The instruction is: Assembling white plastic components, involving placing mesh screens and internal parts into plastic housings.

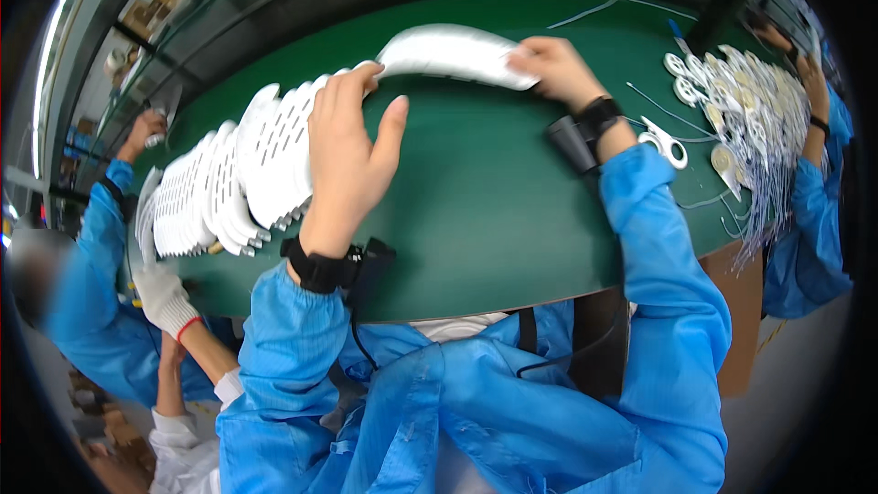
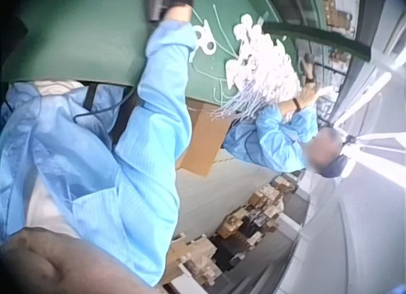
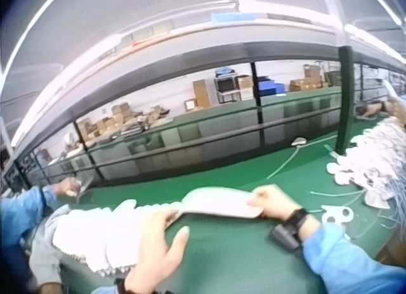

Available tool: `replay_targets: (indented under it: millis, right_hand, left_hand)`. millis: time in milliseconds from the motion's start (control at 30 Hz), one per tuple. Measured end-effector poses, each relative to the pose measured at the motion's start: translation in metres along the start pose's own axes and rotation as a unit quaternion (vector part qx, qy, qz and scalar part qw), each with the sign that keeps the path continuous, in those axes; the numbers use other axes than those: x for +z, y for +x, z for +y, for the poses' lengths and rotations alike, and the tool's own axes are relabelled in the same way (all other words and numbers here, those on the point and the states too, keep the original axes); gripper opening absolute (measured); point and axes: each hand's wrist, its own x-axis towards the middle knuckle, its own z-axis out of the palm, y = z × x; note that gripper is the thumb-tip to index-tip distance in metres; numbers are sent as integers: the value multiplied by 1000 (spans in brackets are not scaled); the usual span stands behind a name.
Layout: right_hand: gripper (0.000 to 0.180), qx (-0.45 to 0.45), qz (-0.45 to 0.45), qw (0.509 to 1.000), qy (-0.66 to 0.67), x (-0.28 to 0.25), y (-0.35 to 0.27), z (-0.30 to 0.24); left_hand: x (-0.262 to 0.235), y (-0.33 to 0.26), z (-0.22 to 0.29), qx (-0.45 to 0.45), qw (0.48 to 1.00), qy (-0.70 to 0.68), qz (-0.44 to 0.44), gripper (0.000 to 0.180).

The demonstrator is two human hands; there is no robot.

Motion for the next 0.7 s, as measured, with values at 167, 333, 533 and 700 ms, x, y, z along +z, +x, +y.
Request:
replay_targets:
  millis: [167, 333, 533, 700]
  right_hand:
    - [33, 83, 125, 982, 111, -41, 55, 35]
    - [85, 30, 91, 974, 206, -43, 84, 32]
    - [66, 27, 53, 976, 212, -40, 44, 36]
    - [24, 8, 55, 979, 195, -9, -16, -11]
  left_hand:
    - [-1, -70, -24, -106, 979, -118, -128, 29]
    - [-6, -90, -51, -163, 960, -204, -100, 28]
    - [6, -95, -52, -131, 964, -206, -102, 26]
    - [4, -100, -79, -162, 957, -203, -127, 23]
